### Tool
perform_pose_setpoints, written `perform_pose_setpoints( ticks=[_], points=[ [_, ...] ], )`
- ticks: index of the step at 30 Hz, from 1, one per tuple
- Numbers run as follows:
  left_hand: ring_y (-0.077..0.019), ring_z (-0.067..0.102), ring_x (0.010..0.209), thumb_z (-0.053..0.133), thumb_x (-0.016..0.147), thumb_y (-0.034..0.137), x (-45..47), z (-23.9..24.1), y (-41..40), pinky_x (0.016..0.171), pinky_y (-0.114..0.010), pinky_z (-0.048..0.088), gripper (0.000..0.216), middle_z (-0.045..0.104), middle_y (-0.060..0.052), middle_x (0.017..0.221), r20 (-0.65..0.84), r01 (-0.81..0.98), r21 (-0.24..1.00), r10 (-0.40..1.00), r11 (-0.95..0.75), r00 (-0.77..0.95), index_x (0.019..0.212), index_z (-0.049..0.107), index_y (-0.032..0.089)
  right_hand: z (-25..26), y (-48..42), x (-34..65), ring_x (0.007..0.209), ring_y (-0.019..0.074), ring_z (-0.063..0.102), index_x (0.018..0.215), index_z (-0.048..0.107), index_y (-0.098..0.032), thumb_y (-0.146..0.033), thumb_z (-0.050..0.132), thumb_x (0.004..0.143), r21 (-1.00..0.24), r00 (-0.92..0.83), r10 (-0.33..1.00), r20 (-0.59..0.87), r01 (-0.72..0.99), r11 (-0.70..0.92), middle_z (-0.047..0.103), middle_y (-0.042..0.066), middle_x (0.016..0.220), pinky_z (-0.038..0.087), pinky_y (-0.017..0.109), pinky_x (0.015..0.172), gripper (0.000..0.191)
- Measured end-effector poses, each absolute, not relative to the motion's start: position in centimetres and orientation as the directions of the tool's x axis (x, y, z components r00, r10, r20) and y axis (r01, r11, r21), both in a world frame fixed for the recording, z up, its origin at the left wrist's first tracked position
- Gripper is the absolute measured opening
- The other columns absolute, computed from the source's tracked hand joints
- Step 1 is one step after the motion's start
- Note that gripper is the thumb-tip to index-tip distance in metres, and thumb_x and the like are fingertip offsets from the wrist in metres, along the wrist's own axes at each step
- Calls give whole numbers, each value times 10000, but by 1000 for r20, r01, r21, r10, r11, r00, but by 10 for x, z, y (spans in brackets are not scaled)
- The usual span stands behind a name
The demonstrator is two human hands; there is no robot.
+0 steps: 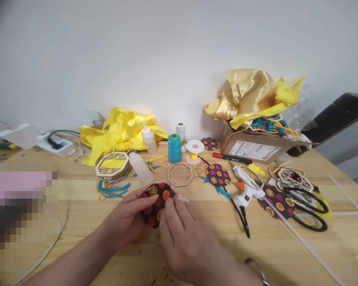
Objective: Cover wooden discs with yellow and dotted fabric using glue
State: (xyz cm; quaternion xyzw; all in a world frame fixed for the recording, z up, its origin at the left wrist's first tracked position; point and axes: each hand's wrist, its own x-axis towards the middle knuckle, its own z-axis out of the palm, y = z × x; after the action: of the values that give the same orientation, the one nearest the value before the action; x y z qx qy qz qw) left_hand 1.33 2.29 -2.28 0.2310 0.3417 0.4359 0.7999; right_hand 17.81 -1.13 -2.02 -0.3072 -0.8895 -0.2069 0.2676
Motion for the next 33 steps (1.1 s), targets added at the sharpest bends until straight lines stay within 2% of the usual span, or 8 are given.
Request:
perform_pose_setpoints(
  ticks=[4, 7, 9, 12, 16, 22, 28, 33],
  points=[
    [-177, 679, 765, 670, 724, 83, 14, -22, 26, 718, -268, 516, 237, 741, -92, 869, -358, -527, 700, 875, 483, 326, 958, 687, 123, -22, -5, 184, 926, 273, 637, 1033, 601, -69, -23, 339, 843, 35, -603, 499, 622, 658, 752, 674, 165, 1049, 548, 393, 754, 326],
    [-195, 689, 776, 657, 749, 97, 15, -23, 27, 759, -309, 522, 238, 743, -102, 869, -348, -530, 701, 878, 477, 329, 985, 678, 123, -20, 2, 187, 899, 212, 634, 1066, 568, -115, -66, 382, 860, -376, -334, 722, 606, 679, 630, 661, 136, 1008, 550, 339, 756, 282],
    [-199, 695, 771, 645, 766, 103, 14, -24, 27, 770, -322, 524, 238, 745, -103, 864, -340, -531, 699, 877, 478, 341, 1000, 676, 128, -20, 7, 187, 766, 162, 634, 1088, 551, -149, -169, 415, 906, -675, -138, 893, 429, 607, 419, 658, 96, 924, 548, 280, 663, 228],
    [-196, 699, 772, 640, 771, 97, 14, -24, 27, 763, -312, 527, 246, 747, -102, 867, -347, -526, 699, 872, 486, 344, 1012, 678, 132, -23, 13, 185, 630, 129, 590, 1053, 574, -186, -347, 441, 930, -890, -63, 988, 139, 430, 153, 643, 46, 815, 495, 230, 527, 243],
    [-194, 696, 791, 657, 763, 109, 14, -25, 26, 768, -302, 524, 223, 745, -102, 883, -356, -505, 706, 865, 497, 353, 983, 690, 131, -31, 18, 185, 655, 140, 569, 975, 616, -196, -415, 515, 879, -951, -112, 994, -13, 307, 22, 633, 27, 761, 474, 245, 562, 259],
    [-193, 690, 768, 666, 784, 203, 15, -25, 25, 750, -304, 524, 221, 742, -115, 893, -363, -448, 721, 840, 528, 404, 990, 701, 130, -33, 19, 186, 609, 121, 542, 813, 637, -187, -358, 577, 819, -975, -120, 992, -44, 223, -16, 634, 13, 713, 446, 237, 547, 181],
    [-211, 693, 778, 707, 687, 126, 13, -23, 28, 741, -306, 532, 270, 747, -118, 881, -351, -481, 715, 856, 507, 380, 956, 720, 110, -32, 20, 189, 465, 90, 445, 730, 589, -182, -373, 561, 813, -970, -69, 996, -57, 242, -39, 547, -24, 589, 392, 228, 446, 211],
    [-211, 696, 780, 673, 726, 136, 13, -24, 31, 752, -309, 527, 195, 750, -115, 852, -339, -492, 723, 869, 485, 360, 910, 732, 105, -28, 21, 191, 567, 133, 527, 772, 594, -180, -347, 490, 882, -912, -72, 997, 31, 406, 57, 597, 13, 658, 425, 252, 505, 225]
  ],
)
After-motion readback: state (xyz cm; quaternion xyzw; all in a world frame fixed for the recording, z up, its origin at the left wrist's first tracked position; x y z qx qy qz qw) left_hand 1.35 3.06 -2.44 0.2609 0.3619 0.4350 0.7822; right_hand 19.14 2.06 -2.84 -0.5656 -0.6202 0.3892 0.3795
